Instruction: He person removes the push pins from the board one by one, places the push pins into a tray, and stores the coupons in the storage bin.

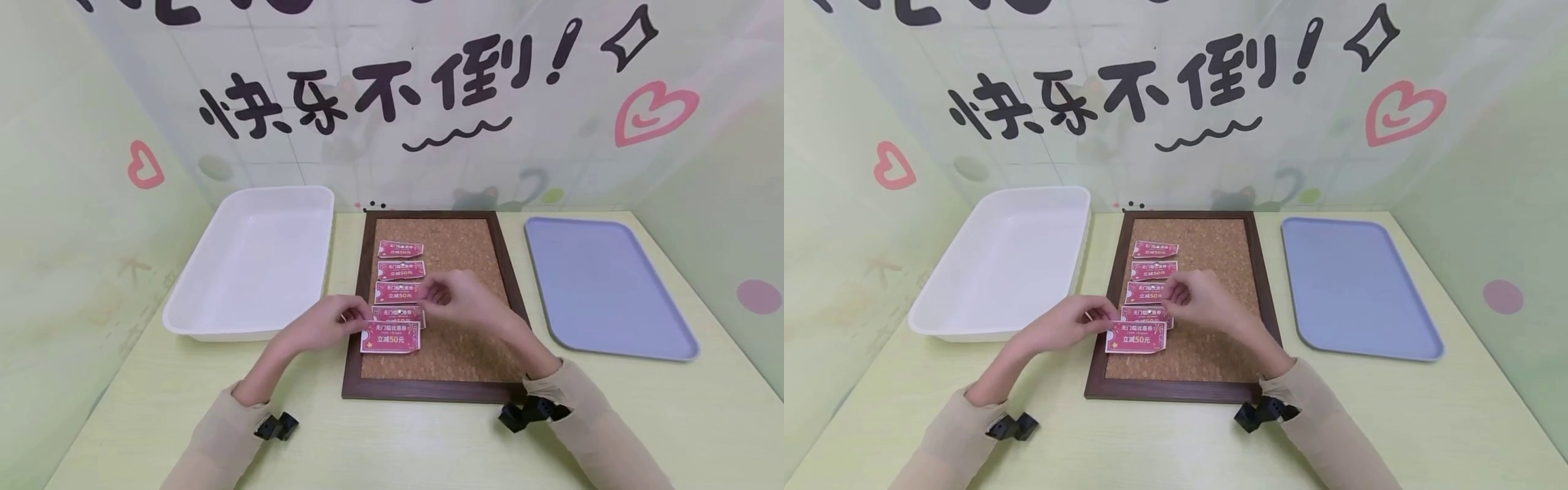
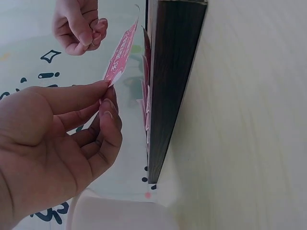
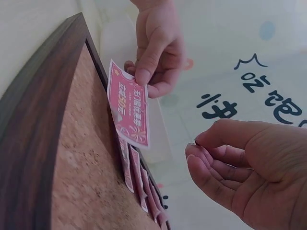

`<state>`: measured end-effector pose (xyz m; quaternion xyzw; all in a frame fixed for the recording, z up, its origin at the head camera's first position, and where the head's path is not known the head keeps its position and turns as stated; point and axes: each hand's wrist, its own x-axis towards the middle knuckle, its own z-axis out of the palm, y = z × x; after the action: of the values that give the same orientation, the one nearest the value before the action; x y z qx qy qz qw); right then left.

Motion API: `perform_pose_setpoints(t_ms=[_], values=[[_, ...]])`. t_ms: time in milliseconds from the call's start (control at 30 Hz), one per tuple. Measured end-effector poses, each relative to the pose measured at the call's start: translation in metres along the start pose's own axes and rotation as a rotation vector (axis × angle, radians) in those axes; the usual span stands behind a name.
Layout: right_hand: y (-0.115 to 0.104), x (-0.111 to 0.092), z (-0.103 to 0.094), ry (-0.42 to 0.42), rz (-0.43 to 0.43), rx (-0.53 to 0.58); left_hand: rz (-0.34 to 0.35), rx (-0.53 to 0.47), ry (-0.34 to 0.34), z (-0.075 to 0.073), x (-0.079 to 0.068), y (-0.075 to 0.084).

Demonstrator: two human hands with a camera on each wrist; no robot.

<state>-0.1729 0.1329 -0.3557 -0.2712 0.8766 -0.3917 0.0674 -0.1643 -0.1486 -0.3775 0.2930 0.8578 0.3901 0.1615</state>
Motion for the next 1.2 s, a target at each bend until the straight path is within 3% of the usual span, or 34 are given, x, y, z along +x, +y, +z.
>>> perform_pose_setpoints(t_ms=[267, 567, 833, 1200], values=[[0.004, -0.006, -0.02, 0.07, -0.027, -0.03, 0.051, -0.015, 0.042, -0.008, -0.003, 0.001], [0.016, -0.016, -0.039, 0.115, -0.03, -0.064, 0.043, -0.024, 0.109, -0.019, -0.007, 0.001], [0.025, -0.026, -0.053, 0.162, -0.031, -0.028, 0.01, -0.048, 0.17, -0.033, -0.012, 0.0], [0.043, -0.045, -0.073, 0.213, -0.041, -0.06, -0.057, -0.039, 0.264, -0.056, -0.022, -0.01]])
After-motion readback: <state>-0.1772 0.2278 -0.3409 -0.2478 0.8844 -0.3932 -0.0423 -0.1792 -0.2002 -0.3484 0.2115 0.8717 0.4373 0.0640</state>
